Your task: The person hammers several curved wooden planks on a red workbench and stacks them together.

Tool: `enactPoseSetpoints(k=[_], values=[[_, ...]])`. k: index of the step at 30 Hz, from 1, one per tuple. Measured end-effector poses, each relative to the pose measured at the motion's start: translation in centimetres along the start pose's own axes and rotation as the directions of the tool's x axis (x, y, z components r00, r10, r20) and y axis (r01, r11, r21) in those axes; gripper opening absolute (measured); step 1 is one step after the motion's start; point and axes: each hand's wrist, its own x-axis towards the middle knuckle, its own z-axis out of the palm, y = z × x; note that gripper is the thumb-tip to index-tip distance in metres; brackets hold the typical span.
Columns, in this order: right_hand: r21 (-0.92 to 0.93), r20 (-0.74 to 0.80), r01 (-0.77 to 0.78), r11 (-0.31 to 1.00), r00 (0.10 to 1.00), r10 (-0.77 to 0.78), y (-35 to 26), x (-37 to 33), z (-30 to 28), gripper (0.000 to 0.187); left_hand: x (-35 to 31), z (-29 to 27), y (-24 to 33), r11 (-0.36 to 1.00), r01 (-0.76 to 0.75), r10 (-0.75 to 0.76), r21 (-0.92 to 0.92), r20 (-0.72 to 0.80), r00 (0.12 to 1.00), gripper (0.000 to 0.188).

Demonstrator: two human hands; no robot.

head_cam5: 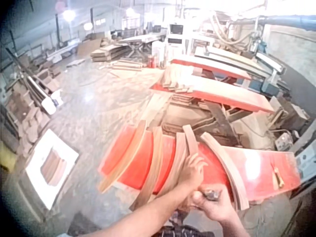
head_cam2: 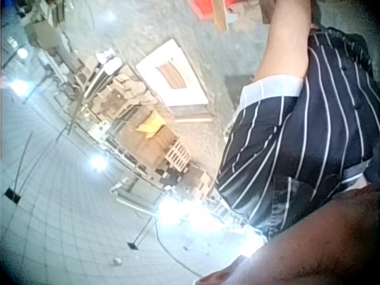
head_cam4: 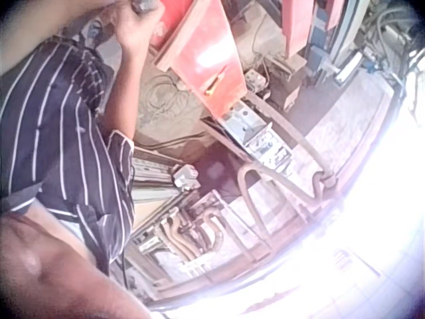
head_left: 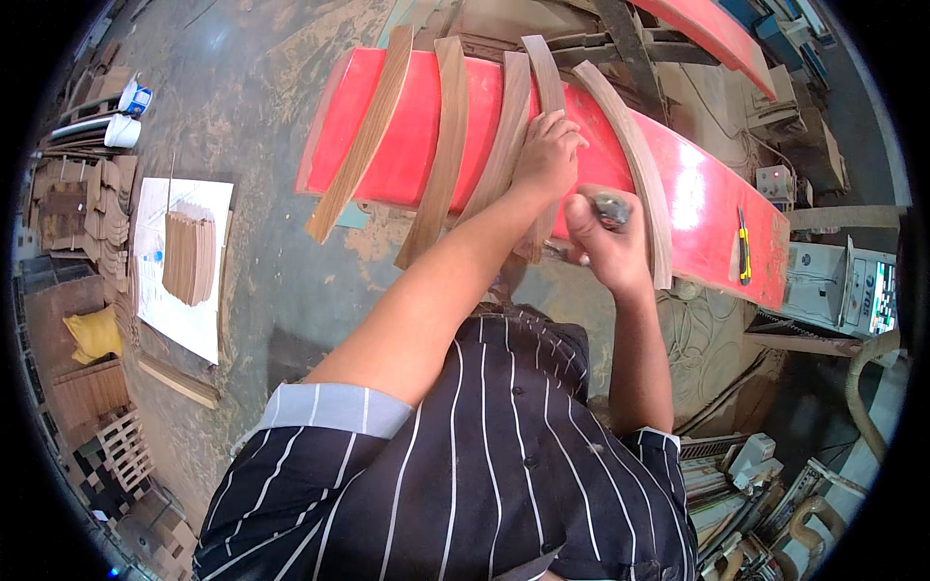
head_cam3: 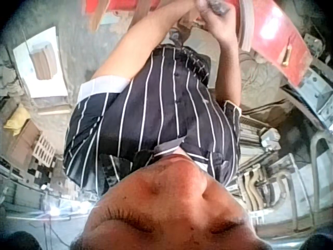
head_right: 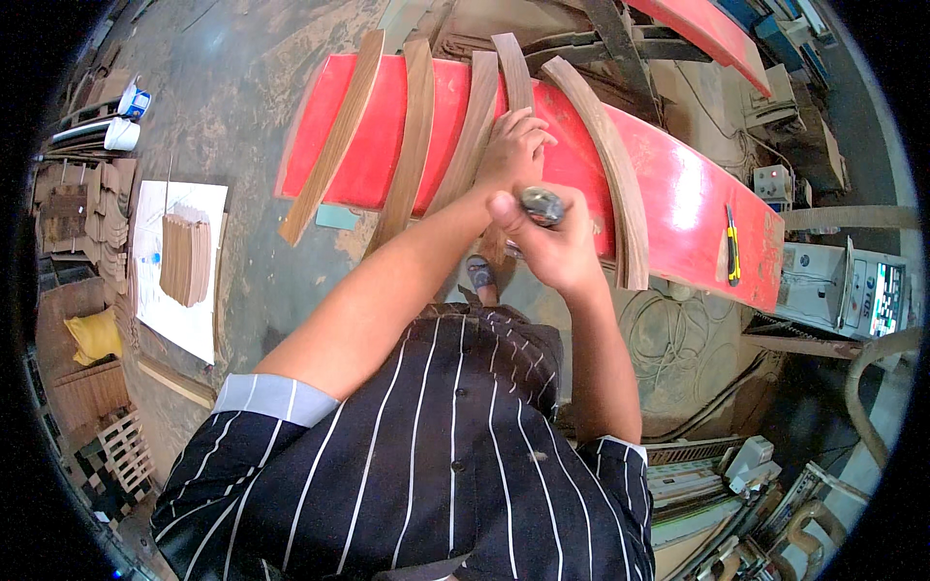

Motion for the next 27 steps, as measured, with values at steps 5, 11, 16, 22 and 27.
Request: enactPoseSetpoints(k=[5,11,16,22,27], values=[[0.044,0.091,0.012,0.999,0.996,-0.016,-0.5,2.3,1.7,0.048,0.2,0.4,-1.1,0.995,-0.093,0.095,0.047,-0.036,0.995,0.017],[-0.027,0.162,0.035,0.999,0.986,-0.03,-1.9,4.1,4.6,0.053,0.2,0.7,-1.7,0.989,-0.142,0.145,0.034,-0.096,0.985,0.022],[-0.182,0.26,0.02,0.983,0.965,0.029,-2.2,4.9,5.7,0.054,0.1,0.1,-0.9,0.993,-0.118,0.12,0.02,-0.089,0.989,0.021],[-0.272,0.345,0.044,0.961,0.937,0.055,-1.9,5.7,7.4,0.055,0.1,0.1,-0.2,0.996,-0.084,0.085,0.015,-0.102,0.991,0.02],[-0.293,0.398,0.104,0.95,0.917,0.022,-1.8,6.4,9.0,0.058,0.0,-0.4,0.5,0.998,-0.058,0.057,-0.006,-0.113,0.992,0.021]])
